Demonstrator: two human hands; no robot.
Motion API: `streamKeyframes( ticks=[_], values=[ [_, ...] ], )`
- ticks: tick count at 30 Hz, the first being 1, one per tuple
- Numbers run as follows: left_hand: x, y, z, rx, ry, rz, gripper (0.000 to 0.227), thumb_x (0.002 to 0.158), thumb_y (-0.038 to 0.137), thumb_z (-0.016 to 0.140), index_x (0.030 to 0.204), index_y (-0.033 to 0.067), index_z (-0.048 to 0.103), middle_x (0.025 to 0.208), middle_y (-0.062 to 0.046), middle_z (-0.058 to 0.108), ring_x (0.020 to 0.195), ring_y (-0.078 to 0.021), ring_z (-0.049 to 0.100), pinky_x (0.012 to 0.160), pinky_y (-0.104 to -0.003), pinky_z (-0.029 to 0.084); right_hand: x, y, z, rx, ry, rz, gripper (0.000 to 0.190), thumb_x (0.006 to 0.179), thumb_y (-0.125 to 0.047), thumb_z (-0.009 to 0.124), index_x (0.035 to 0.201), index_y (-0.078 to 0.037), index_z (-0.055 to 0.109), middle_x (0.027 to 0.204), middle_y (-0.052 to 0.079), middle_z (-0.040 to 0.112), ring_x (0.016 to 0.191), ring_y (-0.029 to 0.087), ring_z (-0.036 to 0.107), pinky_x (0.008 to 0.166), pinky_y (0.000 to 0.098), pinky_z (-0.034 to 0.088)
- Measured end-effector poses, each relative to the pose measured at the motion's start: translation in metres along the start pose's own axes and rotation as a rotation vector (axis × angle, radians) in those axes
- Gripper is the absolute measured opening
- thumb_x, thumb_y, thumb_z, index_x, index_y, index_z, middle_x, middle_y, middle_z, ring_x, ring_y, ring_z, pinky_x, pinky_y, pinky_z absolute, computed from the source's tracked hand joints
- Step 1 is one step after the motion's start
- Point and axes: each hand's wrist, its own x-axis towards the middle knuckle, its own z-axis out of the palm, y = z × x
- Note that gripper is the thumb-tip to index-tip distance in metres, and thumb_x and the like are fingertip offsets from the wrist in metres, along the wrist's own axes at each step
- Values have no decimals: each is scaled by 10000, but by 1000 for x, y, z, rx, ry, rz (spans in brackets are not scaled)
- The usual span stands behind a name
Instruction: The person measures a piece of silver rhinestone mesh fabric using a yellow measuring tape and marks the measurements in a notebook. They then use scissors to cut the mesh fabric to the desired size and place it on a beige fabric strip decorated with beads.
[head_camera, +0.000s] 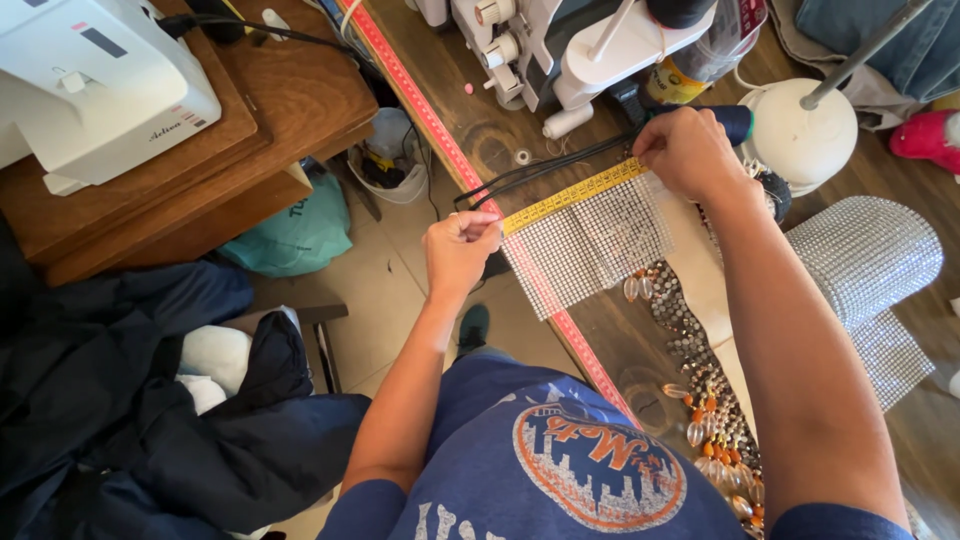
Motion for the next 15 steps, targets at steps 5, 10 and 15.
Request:
streamKeyframes(
  ticks=[5, 10, 15],
  values=[
    [0, -3, 1, -55, -6, 3, 169, 757, 109, 829, 924, 91, 807, 751, -107, 768, 614, -109, 712, 535, -233, 596, 2, 1, 2, -33, 5, -14, 111, 831, -222, 755, 913, -283, 797, 891, 34, 774, 976, 385, 724, 929, 534, 569],
    [0, -4, 0, -140, -20, -7, 163, 760, 74, 812, 921, 63, 790, 747, -143, 763, 586, -127, 717, 521, -229, 600, -2, -4, -1, -37, 11, -7, 111, 829, -218, 748, 908, -280, 794, 893, 26, 776, 973, 386, 727, 924, 530, 570],
    [-2, -2, 0, -197, -24, -1, 150, 774, 36, 792, 923, 38, 780, 740, -156, 758, 580, -124, 709, 518, -226, 599, 2, 1, 3, -26, 1, -1, 117, 826, -214, 751, 912, -280, 795, 900, 24, 775, 984, 383, 724, 934, 535, 565]
  ],
)
